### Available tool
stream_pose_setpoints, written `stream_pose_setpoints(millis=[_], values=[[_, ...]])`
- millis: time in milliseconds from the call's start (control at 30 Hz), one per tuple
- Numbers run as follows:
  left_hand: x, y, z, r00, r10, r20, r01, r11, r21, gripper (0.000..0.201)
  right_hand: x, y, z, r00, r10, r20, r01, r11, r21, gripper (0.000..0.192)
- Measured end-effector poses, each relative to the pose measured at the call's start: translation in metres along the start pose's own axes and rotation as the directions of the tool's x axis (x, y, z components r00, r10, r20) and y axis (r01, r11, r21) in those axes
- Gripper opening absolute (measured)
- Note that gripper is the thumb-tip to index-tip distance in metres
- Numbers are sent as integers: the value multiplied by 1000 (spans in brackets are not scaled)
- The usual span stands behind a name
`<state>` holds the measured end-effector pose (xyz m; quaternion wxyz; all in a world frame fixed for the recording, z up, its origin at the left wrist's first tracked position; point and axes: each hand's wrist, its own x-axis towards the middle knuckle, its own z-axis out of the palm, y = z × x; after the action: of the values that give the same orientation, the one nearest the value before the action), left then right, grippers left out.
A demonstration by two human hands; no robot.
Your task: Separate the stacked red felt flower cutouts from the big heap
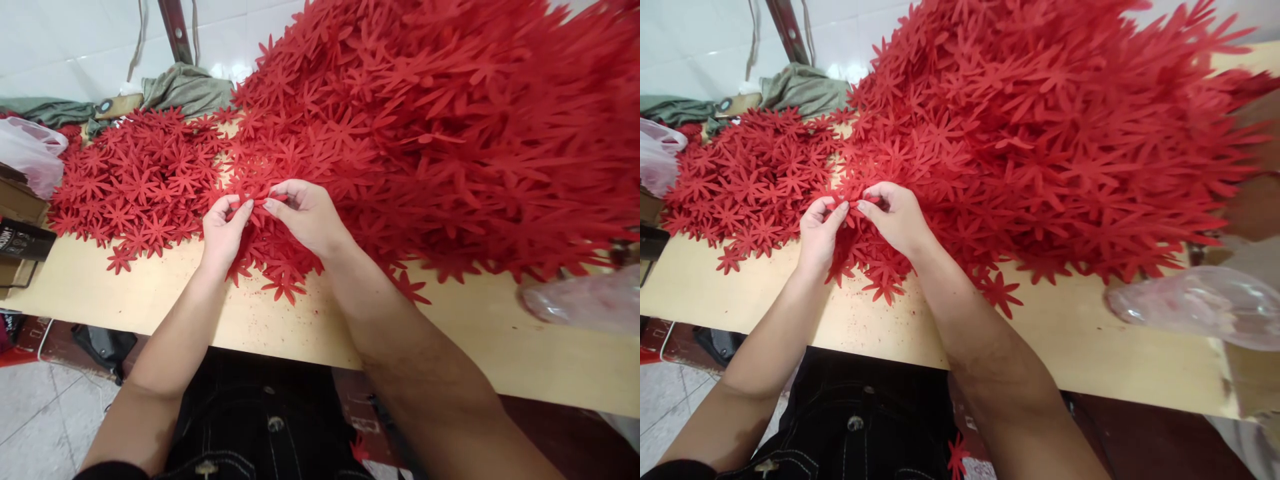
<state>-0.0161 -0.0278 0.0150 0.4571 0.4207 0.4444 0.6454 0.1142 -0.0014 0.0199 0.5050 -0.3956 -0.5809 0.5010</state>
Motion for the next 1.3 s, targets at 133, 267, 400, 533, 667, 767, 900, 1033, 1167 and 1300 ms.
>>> stream_pose_setpoints(millis=[133, 267, 400, 533, 667, 767, 900, 1033, 1167, 1300], values=[[0, 1, 1, 998, 40, -52, -41, 999, -8, 21, 0, -2, -1, 1000, -3, 15, 3, 1000, 25, 24], [-1, 2, 3, 997, 54, -58, -54, 998, -11, 19, -1, -5, 1, 1000, 8, 26, -12, 987, 158, 29], [-2, 1, 5, 995, 85, -46, -83, 996, 32, 16, -1, -3, 2, 998, 66, 12, -67, 945, 320, 27], [-1, 1, 4, 993, 113, -36, -109, 988, 113, 13, 0, -1, 0, 991, 134, 4, -126, 922, 365, 21], [3, 1, 0, 997, 74, -22, -70, 990, 123, 16, 0, -5, -5, 996, 89, 18, -90, 965, 245, 18], [5, 1, -2, 1000, 10, 16, -12, 992, 124, 19, 0, -9, -7, 997, 52, 49, -59, 984, 170, 19], [3, 3, -1, 999, -11, 43, 4, 990, 138, 21, 0, -9, -8, 997, 53, 56, -59, 991, 117, 16], [2, 4, 0, 999, 9, 31, -13, 989, 150, 23, 2, -8, -10, 997, 64, -33, -57, 983, 175, 16], [3, 3, 1, 999, 43, 21, -46, 991, 129, 27, 2, -11, -8, 984, 155, -88, -127, 956, 263, 18], [3, 5, 0, 997, 70, 41, -75, 988, 134, 31, 4, -11, -13, 950, 287, -121, -227, 903, 364, 12]])
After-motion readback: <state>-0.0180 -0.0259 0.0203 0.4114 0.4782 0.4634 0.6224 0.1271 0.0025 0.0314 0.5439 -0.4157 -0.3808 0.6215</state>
